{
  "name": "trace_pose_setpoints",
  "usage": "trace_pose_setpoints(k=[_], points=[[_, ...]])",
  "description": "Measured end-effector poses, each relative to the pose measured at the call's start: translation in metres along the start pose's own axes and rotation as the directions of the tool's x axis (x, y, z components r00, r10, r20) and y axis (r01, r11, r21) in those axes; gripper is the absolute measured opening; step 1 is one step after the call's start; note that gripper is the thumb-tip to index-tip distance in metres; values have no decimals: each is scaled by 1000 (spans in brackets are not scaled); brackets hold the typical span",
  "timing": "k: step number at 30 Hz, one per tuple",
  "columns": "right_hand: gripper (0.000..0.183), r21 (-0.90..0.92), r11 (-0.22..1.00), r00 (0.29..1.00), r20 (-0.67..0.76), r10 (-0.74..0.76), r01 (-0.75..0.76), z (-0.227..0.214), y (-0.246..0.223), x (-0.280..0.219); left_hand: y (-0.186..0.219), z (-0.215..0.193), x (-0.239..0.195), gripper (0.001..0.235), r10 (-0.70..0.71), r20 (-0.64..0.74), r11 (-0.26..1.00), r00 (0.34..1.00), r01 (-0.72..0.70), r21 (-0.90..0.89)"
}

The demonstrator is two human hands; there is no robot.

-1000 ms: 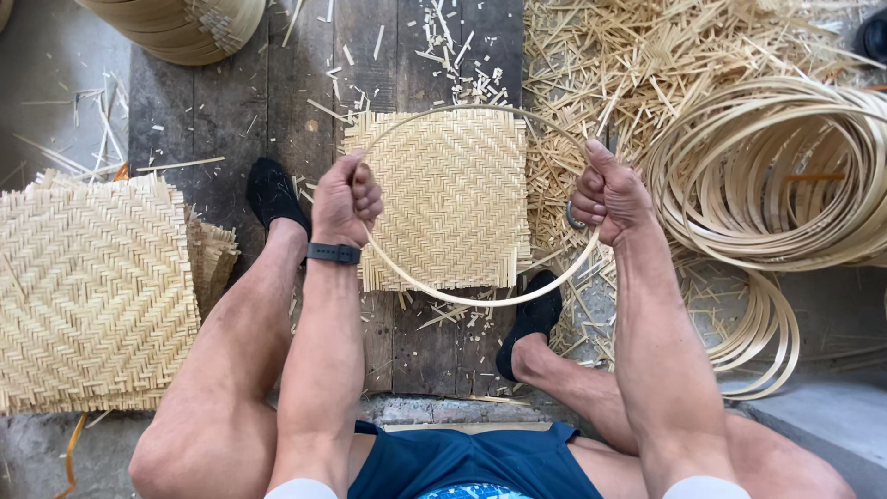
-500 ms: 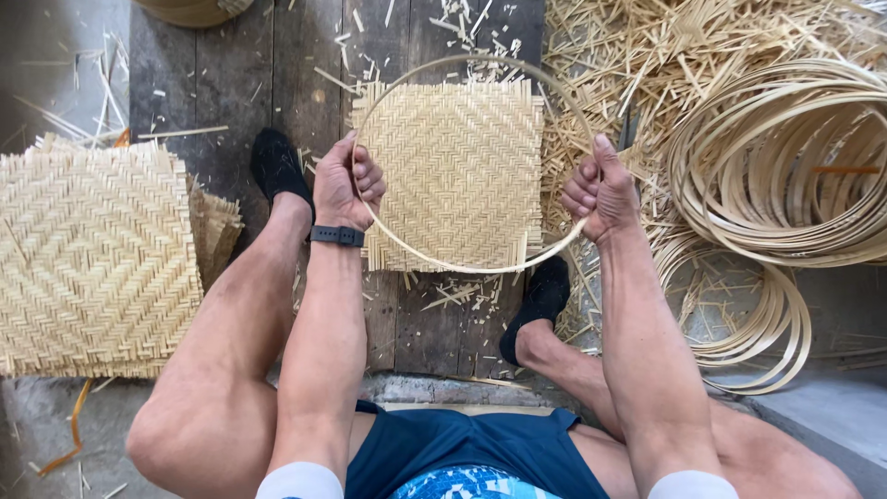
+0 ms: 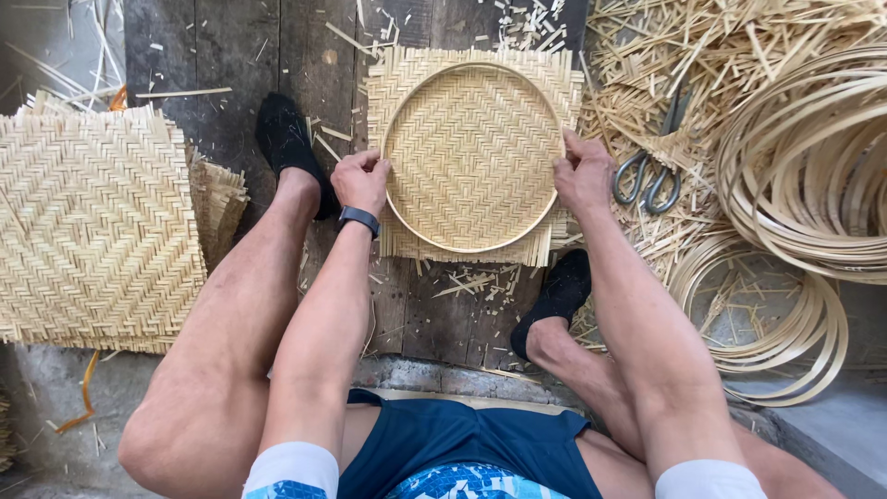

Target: The person assembles round bamboo trays by placing a circular bamboo frame over a square woven mat, pressing it into a wooden mold, and trimming the excess mat with shears. The process is repeated for multiple units.

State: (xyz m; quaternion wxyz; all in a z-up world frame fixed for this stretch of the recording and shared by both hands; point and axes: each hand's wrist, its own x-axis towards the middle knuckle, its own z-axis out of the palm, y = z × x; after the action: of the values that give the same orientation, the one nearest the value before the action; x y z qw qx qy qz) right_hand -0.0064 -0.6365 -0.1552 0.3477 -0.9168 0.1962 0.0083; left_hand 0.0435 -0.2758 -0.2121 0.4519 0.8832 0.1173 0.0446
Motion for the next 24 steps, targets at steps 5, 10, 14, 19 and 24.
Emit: trace_pose_setpoints(k=[5,10,14,19,24], points=[[41,84,980,983,-10,182,-180,6,5,-2,5,-7,3,25,-243,106,965,964,229,130],[25,134,932,942,26,336,-336,2,8,0,8,-12,13,29,-195,144,977,970,180,113],[26,177,946,962,33,271,-272,7,18,-4,-4,-10,10,26,-234,126,968,964,219,123],[28,104,966,971,0,237,-236,10,23,2,-3,-4,21,27,-291,144,951,946,269,155],[27,159,945,959,49,280,-284,8,26,-1,-5,-5,16,24,-279,154,957,948,262,125]])
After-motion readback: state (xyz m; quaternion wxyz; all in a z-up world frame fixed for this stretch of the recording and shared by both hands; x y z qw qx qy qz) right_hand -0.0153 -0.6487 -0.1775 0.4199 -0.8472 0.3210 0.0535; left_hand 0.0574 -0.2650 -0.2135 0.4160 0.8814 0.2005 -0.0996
